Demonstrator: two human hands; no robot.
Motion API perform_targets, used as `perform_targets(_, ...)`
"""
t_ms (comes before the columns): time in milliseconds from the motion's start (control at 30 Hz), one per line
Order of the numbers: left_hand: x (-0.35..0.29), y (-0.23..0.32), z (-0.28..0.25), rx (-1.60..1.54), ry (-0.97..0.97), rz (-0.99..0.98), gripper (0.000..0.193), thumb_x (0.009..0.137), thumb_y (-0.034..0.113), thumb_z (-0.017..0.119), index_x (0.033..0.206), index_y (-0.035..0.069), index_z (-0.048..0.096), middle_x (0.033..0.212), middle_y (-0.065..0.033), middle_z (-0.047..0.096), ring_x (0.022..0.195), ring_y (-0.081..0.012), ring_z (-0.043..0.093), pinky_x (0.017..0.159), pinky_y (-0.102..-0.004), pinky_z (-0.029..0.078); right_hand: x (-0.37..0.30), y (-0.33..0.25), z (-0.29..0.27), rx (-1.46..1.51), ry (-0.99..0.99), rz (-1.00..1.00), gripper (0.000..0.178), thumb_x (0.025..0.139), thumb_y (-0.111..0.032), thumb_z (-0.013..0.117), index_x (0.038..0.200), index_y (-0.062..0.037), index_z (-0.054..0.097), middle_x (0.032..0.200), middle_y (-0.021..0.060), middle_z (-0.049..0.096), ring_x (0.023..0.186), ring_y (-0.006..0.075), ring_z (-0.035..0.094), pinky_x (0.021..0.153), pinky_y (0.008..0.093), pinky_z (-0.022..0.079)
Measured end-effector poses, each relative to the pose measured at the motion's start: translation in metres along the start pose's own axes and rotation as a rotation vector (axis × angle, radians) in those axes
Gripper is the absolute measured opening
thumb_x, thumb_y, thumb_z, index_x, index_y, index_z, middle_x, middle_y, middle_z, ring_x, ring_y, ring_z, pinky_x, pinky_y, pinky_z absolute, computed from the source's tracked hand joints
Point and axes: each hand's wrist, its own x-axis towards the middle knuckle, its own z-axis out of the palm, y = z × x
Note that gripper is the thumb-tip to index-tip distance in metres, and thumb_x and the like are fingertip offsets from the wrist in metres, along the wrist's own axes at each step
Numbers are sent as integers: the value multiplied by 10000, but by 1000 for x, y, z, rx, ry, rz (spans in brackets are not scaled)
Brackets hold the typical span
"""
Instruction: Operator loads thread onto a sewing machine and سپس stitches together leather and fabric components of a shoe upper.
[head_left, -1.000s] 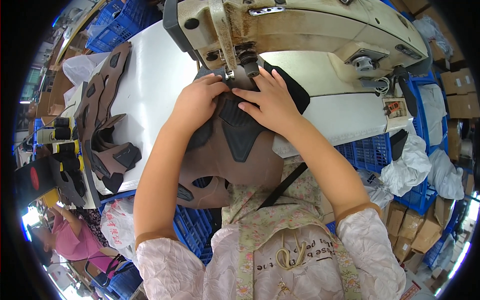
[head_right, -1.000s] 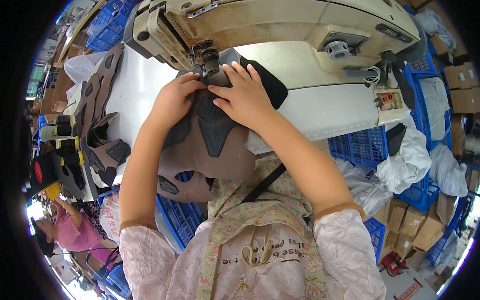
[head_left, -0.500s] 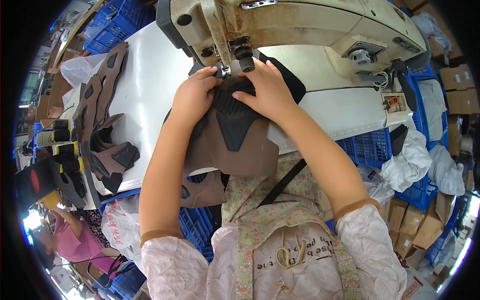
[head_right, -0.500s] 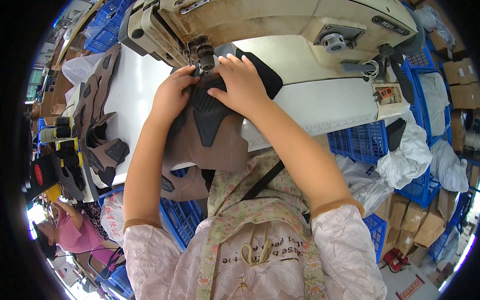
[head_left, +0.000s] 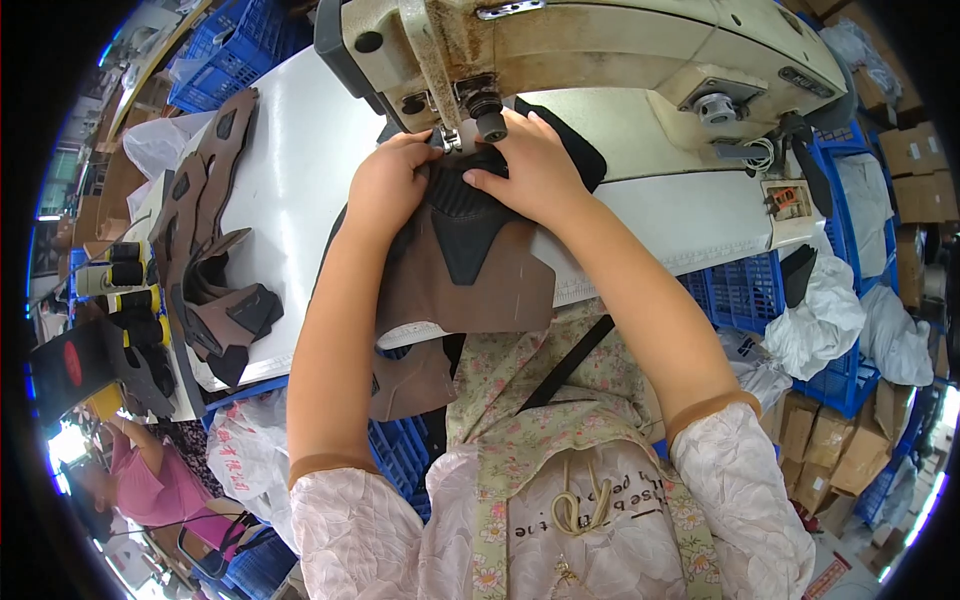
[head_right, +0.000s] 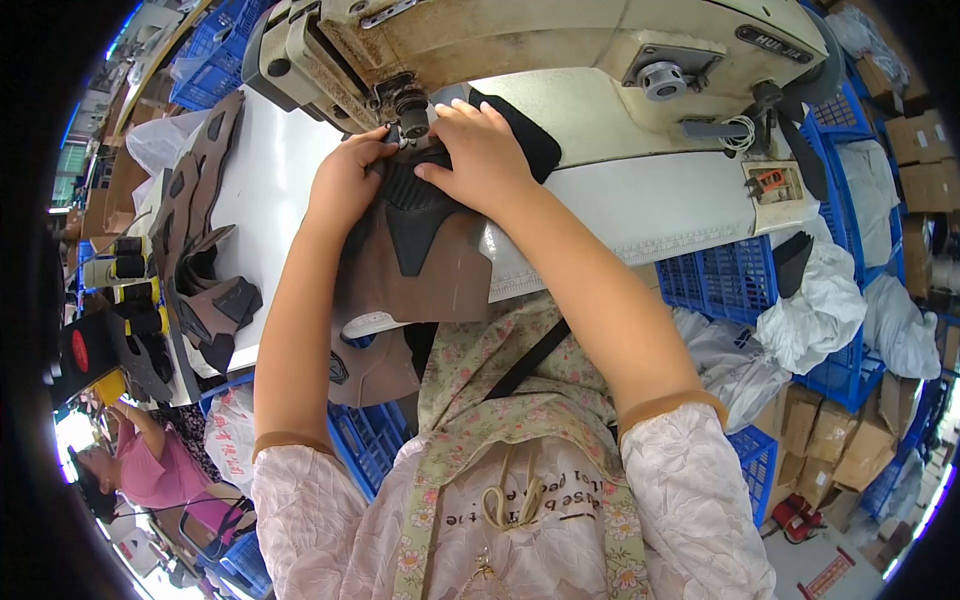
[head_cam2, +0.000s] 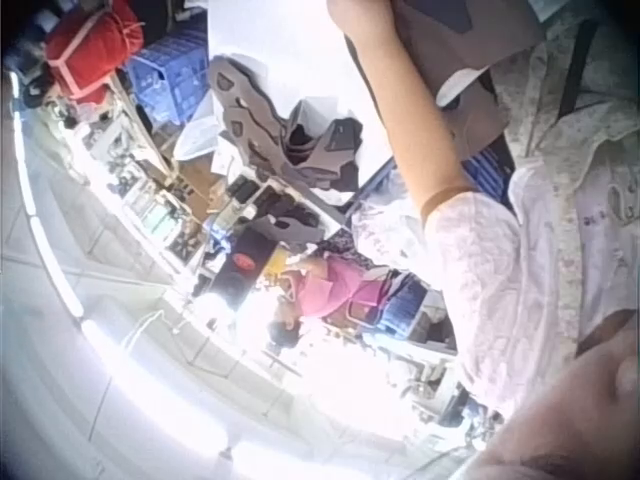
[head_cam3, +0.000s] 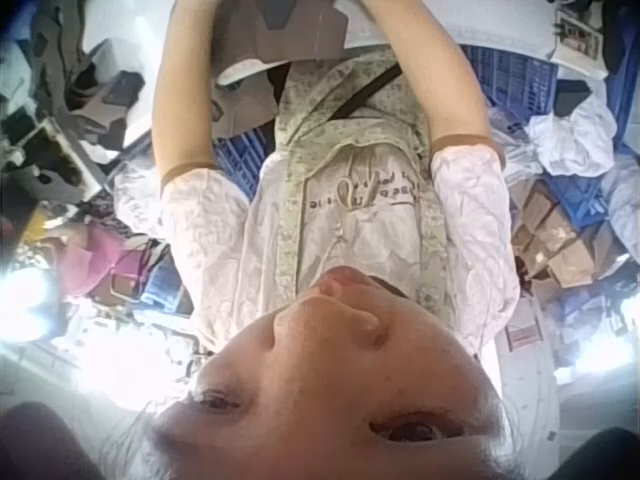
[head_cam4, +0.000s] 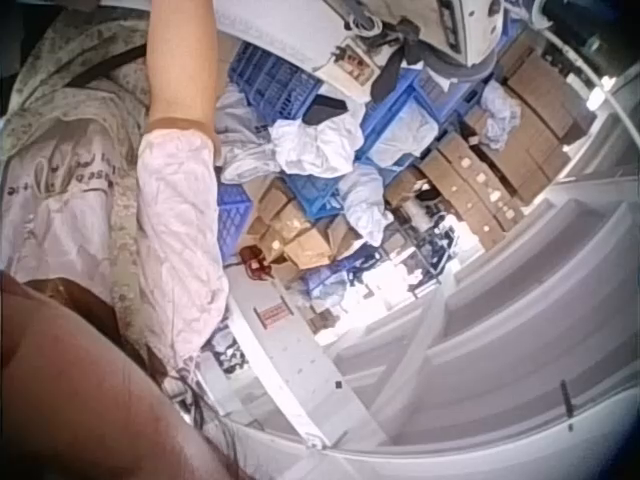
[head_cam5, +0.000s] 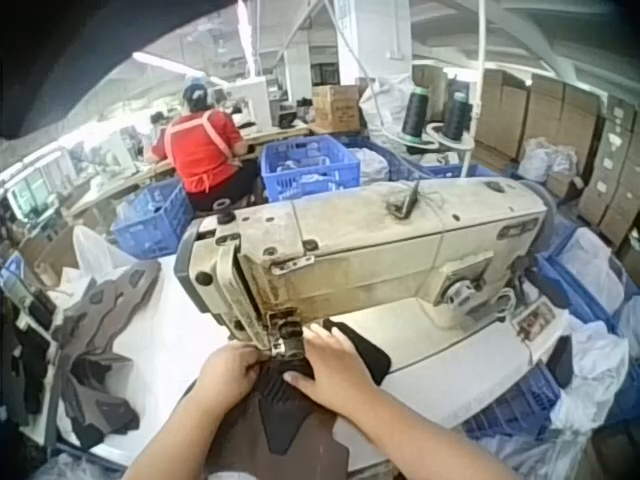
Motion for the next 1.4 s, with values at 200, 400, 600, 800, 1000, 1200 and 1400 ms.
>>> perform_targets(200,2,-3,3,1,7,16,384,739,-41,570,1078,74,708,1260,-108,627,1169,-292,574,997,-366,452,-2,5,6,-38,17,-1,463,737,-347,767,1054,-36,636,1198,123,599,1221,305,514,1059,478,363)
perform_targets(400,1,-4,2,-3,-2,11,388,742,-46,565,1081,76,709,1260,-115,626,1179,-294,569,1004,-364,447,-2,4,6,-37,-35,26,462,752,-365,758,1059,-37,647,1252,132,578,1278,310,473,1085,478,339)
perform_targets(600,1,-9,1,6,-5,65,348,772,-25,579,1095,50,684,1271,-123,613,1170,-304,571,994,-376,450,-5,10,13,-9,106,-69,451,758,-330,751,1109,-100,586,1103,95,589,1089,334,543,1007,484,388)
perform_targets(800,-31,-10,7,122,164,6,297,875,97,606,1162,19,609,1308,-181,567,1176,-348,552,996,-401,441,1,3,-2,-54,-76,3,362,741,-361,757,938,-73,660,1044,63,621,1092,232,570,965,414,418)
perform_targets(1000,-51,14,7,314,152,84,390,889,303,637,1158,22,606,1349,-200,531,1213,-374,511,980,-423,445,15,16,-14,-208,-220,-183,411,805,-324,709,1130,-94,604,1099,106,615,1097,306,568,952,418,418)
perform_targets(1200,-71,39,23,572,113,9,559,903,438,586,1292,38,572,1335,-189,553,1199,-341,532,880,-426,526,35,12,-27,-394,-420,-227,454,830,-359,678,1240,-173,621,1036,153,620,1015,323,602,884,419,471)
perform_targets(1400,-65,76,26,536,7,-191,596,938,487,505,1283,5,568,1325,-197,557,1183,-371,534,859,-451,536,35,21,-23,-409,-316,-269,424,851,-296,644,1250,-158,608,1068,153,620,1039,339,605,890,417,481)
